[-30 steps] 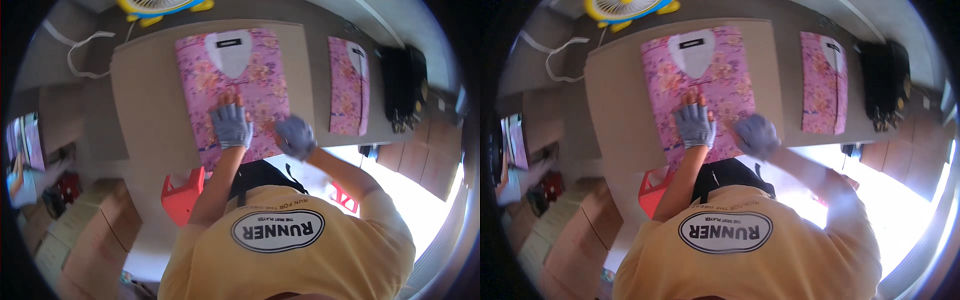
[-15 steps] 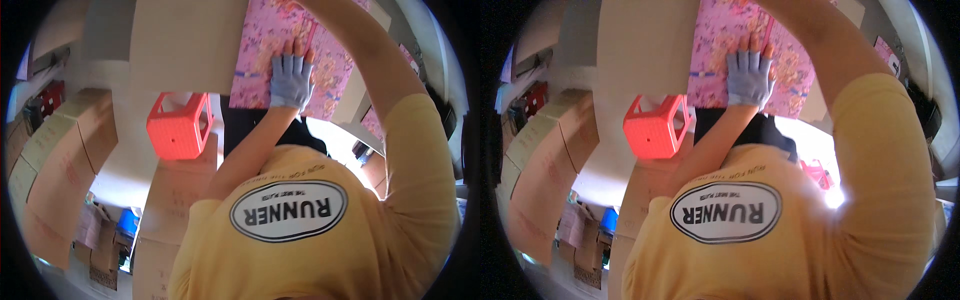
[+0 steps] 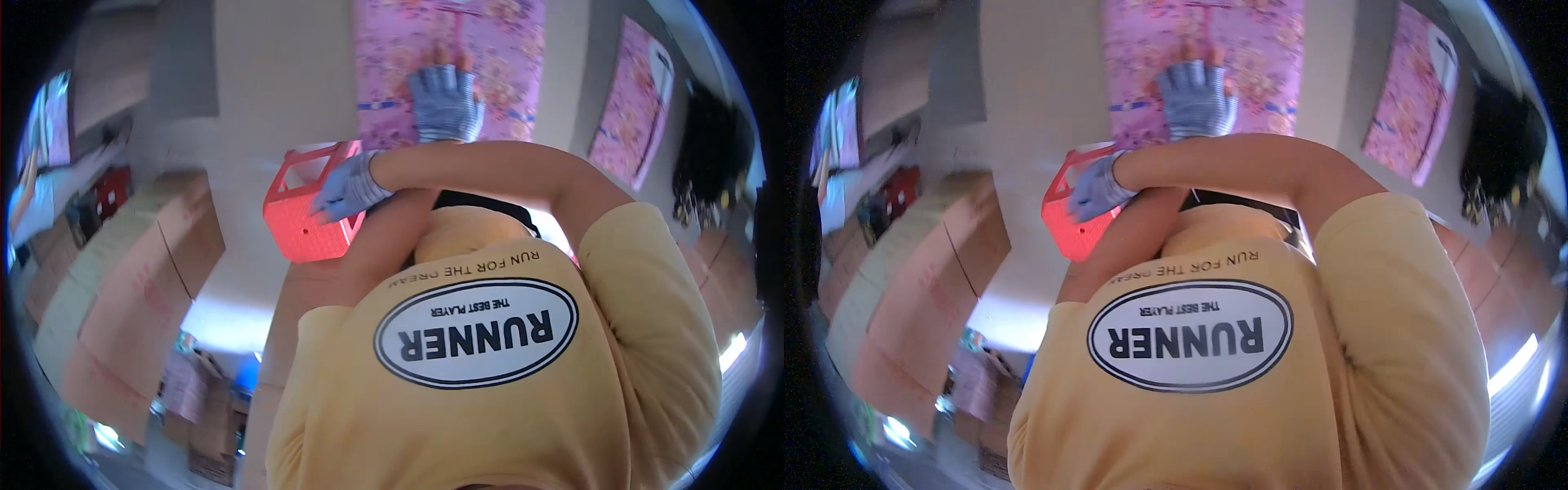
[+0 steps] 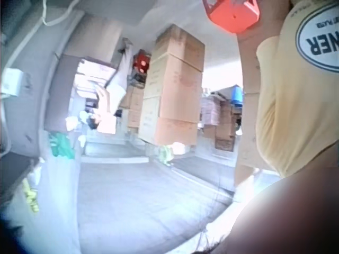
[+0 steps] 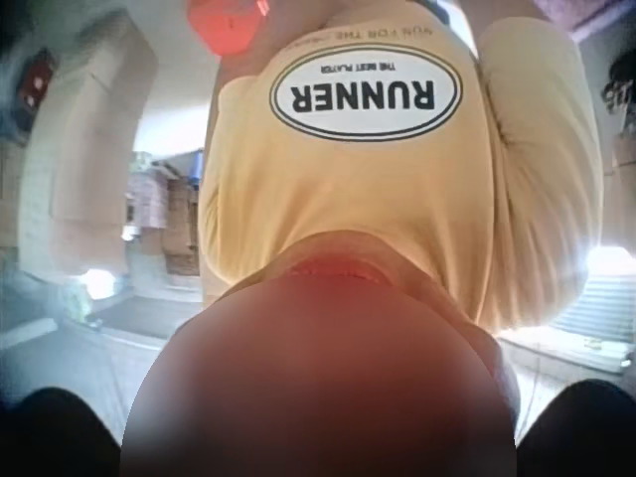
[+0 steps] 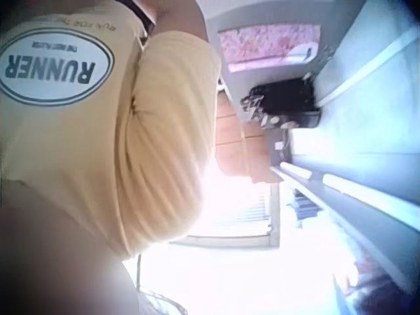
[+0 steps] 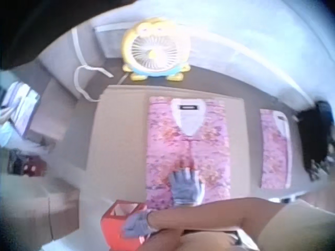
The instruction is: The person folds pink floral garments on a table, smoothing them out and stacking them into a pile. The person wears gloves and handles the items one by one, ensuring they are neatly aligned before placing them on the stack.
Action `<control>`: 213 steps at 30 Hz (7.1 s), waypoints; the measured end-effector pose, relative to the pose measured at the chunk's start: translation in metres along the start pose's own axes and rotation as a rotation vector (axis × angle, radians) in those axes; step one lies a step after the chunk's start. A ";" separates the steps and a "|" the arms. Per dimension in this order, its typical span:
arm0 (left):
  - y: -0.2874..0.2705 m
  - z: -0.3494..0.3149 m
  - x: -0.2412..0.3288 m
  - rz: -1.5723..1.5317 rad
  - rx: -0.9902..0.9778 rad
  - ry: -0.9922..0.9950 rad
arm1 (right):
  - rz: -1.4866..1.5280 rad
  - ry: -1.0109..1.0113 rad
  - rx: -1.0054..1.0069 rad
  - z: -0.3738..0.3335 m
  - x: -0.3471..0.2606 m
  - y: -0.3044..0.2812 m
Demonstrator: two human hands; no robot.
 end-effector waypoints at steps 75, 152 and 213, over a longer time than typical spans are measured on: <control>0.208 0.070 0.445 0.076 -0.273 0.633 | -0.702 1.512 1.583 -0.949 0.323 0.008; -0.025 -0.027 -0.025 0.151 -0.820 0.653 | 0.184 0.978 1.842 -0.489 0.287 -0.028; 0.011 0.125 -0.061 0.427 -0.070 -0.041 | -0.698 1.251 1.554 -0.300 0.133 -0.154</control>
Point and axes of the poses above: each hand's wrist, its own z-axis towards the middle knuckle, its own y-axis out of the palm, x = y × z, the point moved 9 cm from there along z, towards the middle knuckle, and after that the axes turned 2 degrees about -x, right-handed, at the moved point
